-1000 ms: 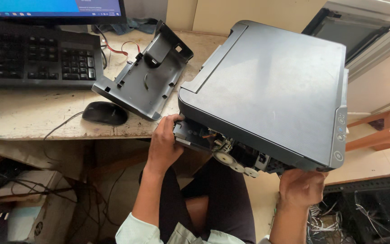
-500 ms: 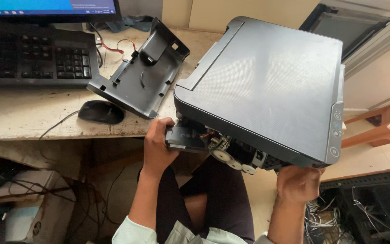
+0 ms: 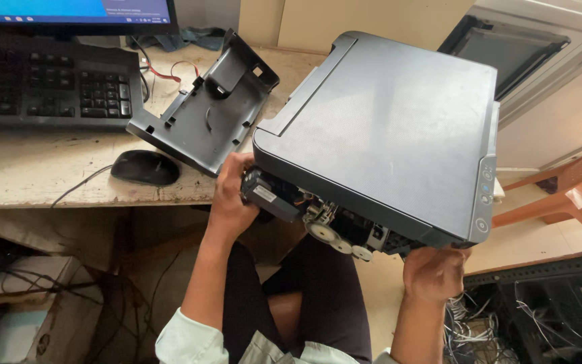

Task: The person removes the front cover of a printer, manipulates internal components, and reattaches the cover. They then use a screwdriver to tighten screws on the front panel.

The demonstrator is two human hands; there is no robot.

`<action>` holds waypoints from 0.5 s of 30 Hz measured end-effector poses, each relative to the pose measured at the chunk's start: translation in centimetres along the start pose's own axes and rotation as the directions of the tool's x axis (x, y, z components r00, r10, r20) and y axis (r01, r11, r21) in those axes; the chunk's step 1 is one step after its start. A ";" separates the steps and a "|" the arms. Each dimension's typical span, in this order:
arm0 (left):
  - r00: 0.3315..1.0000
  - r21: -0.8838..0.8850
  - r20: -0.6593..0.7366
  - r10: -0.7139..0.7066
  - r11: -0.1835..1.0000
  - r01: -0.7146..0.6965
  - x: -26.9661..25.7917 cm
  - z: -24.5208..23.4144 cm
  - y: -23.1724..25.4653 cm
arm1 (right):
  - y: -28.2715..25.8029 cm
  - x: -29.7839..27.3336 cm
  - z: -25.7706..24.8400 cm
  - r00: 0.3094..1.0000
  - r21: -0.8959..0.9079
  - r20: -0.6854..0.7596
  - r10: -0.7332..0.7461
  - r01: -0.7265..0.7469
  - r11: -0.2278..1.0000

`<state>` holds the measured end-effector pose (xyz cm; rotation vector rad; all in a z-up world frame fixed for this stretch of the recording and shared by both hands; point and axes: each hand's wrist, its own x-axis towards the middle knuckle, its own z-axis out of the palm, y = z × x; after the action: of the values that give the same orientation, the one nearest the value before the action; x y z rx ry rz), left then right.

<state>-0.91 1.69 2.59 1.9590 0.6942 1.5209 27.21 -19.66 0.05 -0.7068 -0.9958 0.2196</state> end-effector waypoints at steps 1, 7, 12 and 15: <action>1.000 0.028 -0.007 0.026 0.999 -0.025 -0.1 0.1 0.0 | 0.1 0.0 -0.3 1.000 0.010 -0.001 0.006 -0.006 1.000; 0.997 0.045 0.077 0.022 0.999 -0.026 -1.1 -0.6 0.3 | 0.9 -0.5 -2.0 0.996 0.077 -0.063 0.056 -0.051 0.996; 0.987 0.092 0.139 0.075 0.992 -0.089 -1.1 -1.5 0.6 | 0.9 -0.4 -1.6 1.000 0.032 0.023 -0.017 0.017 0.999; 0.986 0.071 0.164 0.017 0.997 -0.029 -1.3 -1.4 0.5 | 0.5 0.0 -1.4 0.999 0.013 0.032 -0.012 0.012 1.000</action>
<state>-2.51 0.58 2.29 2.1251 0.6674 1.3461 28.42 -19.88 -0.71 -0.6874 -1.0286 0.2275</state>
